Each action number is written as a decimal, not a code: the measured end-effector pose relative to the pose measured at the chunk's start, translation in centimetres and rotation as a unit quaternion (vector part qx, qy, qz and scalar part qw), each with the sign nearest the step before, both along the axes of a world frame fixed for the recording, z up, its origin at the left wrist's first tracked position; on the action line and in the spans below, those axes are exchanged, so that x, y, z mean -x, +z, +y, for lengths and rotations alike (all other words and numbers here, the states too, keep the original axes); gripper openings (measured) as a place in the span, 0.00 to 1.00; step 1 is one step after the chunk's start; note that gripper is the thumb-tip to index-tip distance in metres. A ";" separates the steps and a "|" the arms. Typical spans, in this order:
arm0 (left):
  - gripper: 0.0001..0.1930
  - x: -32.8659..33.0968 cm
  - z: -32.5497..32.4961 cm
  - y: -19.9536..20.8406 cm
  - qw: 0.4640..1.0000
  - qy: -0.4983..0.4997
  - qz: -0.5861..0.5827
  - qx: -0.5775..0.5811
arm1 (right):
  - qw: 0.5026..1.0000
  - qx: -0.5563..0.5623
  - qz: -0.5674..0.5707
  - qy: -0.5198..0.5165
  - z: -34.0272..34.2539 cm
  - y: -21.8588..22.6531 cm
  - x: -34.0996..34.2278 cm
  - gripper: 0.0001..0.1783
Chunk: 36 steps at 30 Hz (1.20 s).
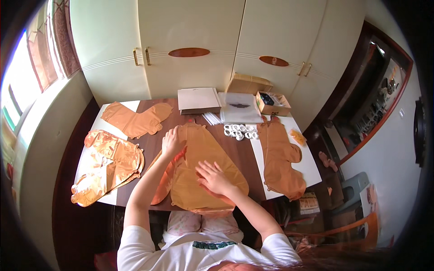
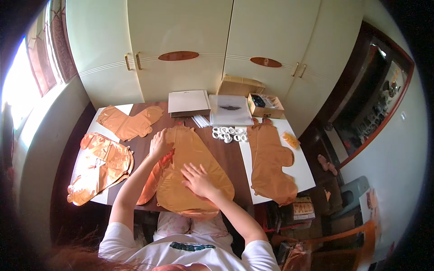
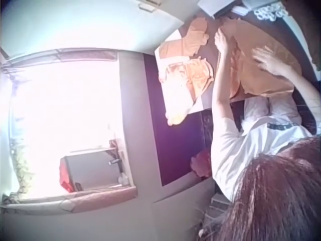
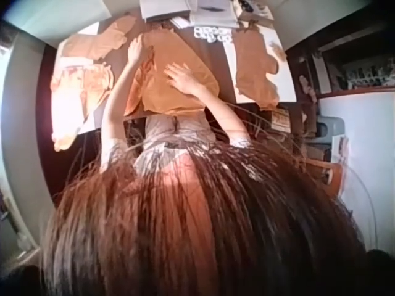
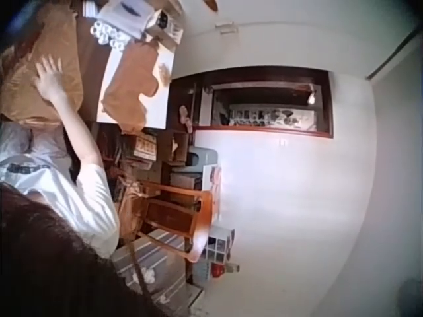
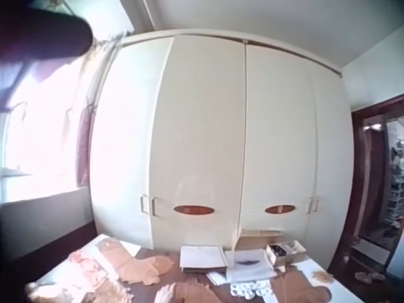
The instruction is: Folding gold-colored foil balloons and placing them into individual plastic sleeves for retail packaging.
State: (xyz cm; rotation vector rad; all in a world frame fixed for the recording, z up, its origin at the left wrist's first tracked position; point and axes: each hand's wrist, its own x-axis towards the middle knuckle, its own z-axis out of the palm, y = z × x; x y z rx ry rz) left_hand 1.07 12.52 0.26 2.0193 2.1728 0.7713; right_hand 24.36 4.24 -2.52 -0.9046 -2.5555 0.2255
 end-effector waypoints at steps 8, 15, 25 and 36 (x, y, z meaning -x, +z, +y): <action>0.36 1.7 -6.6 -0.5 0.953 -0.277 0.098 0.074 | 0.996 0.038 0.013 -0.080 1.4 2.1 -7.1 0.25; 0.37 3.6 -8.9 -1.3 0.967 -0.219 0.127 0.042 | 0.999 0.009 0.016 -0.044 2.9 0.1 -7.2 0.24; 0.37 2.3 -8.3 -1.2 0.966 -0.201 0.153 0.049 | 0.998 0.038 0.034 -0.027 3.1 0.0 -7.3 0.23; 0.38 2.3 -8.6 -1.2 0.967 -0.209 0.137 0.050 | 0.998 0.048 0.035 -0.027 3.1 0.2 -7.5 0.21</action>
